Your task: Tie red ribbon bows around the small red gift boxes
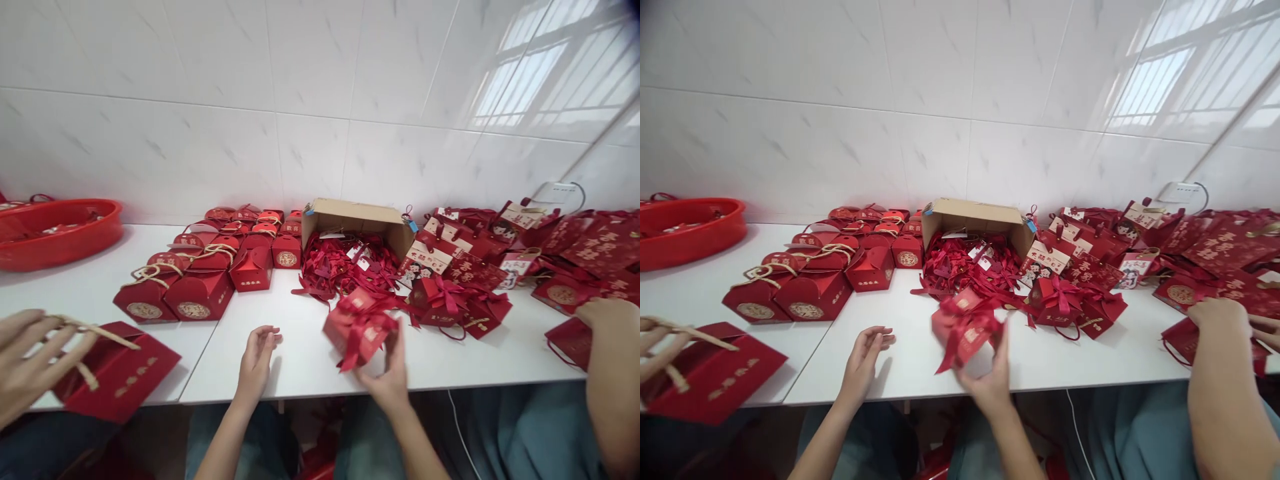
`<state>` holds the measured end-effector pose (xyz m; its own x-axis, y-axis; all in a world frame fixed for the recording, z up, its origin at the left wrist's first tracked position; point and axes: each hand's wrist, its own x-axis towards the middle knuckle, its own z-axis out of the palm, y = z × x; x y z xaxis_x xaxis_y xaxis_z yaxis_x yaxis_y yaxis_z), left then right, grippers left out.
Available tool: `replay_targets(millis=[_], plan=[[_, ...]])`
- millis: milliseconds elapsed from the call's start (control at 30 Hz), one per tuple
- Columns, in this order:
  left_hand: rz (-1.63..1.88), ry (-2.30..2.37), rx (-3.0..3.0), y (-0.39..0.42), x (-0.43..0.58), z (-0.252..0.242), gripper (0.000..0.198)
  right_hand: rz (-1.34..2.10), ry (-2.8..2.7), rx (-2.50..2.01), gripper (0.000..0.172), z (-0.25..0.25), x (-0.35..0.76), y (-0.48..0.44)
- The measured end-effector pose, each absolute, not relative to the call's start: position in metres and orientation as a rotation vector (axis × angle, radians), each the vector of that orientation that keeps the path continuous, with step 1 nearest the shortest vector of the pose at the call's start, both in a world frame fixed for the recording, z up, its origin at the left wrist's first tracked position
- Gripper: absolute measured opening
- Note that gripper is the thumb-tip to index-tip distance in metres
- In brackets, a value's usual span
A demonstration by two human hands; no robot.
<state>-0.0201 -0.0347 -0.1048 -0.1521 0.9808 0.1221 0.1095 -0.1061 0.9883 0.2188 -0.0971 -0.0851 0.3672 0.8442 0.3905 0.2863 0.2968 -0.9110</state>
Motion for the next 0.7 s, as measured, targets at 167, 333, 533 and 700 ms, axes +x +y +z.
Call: replay_targets(millis=[167, 333, 533, 700], plan=[[1.284, 1.335, 1.356, -0.034, -0.021, -0.106, 0.033, -0.116, -0.945, -1.241, 0.111, -0.024, 0.328, -0.068], [1.229, 1.371, 1.444, -0.034, -0.022, -0.109, 0.031, -0.540, -0.783, -1.360, 0.125, -0.001, 0.410, -0.053], [1.219, 1.418, 1.514, -0.032, -0.022, -0.107, 0.030, -0.325, -0.658, -1.775, 0.127, -0.049, 0.451, -0.049], [1.231, 1.425, 1.539, -0.034, -0.019, -0.108, 0.026, -0.204, -0.609, -1.907, 0.127, -0.091, 0.446, -0.056]])
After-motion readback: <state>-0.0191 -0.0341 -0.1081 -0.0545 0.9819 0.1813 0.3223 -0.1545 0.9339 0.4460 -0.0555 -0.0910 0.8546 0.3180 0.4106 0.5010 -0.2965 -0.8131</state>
